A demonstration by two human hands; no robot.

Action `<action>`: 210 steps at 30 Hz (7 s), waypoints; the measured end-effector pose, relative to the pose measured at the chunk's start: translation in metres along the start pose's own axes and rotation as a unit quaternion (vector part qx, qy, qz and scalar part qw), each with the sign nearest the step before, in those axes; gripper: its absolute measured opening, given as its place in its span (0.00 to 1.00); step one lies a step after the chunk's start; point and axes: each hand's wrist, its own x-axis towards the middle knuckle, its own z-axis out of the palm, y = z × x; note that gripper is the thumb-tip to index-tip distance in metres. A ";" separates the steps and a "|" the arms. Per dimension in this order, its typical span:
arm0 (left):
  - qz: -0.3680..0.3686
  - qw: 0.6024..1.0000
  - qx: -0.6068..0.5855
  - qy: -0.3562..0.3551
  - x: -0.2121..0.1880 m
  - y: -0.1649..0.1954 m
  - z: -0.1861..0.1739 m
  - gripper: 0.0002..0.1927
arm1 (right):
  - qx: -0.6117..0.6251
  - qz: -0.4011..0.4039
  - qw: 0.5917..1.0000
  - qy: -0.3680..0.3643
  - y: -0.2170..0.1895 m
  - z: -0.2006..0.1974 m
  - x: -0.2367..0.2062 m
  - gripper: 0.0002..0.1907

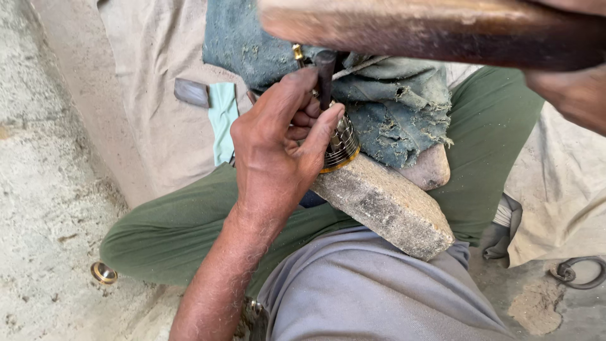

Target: The person sits on the ground with a brass bell resting on a stone block on their lap and engraves decorative patterns into its surface. They hold a punch against the bell with one hand, strike it with a wooden mallet held in the other hand, and reposition the bell and punch between strikes to work different areas of the pattern.

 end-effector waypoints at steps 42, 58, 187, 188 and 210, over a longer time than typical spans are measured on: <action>-0.001 0.998 -0.001 0.071 -0.025 0.011 0.019 0.16 | 0.025 -0.005 0.999 0.024 -0.013 -0.014 -0.022 0.20; 0.040 0.992 0.003 0.121 -0.039 0.021 0.004 0.14 | 0.034 -0.024 0.997 0.062 -0.027 -0.029 -0.034 0.23; 0.052 0.998 -0.035 -0.008 -0.009 -0.013 -0.003 0.21 | -0.238 0.209 0.947 -0.048 0.059 -0.010 -0.011 0.12; 0.055 0.998 -0.032 -0.008 -0.009 -0.013 -0.003 0.21 | -0.239 0.208 0.947 -0.048 0.061 -0.010 -0.013 0.12; 0.123 0.990 -0.001 -0.066 -0.008 -0.012 -0.014 0.20 | -0.111 0.168 0.978 -0.049 0.011 -0.015 -0.058 0.12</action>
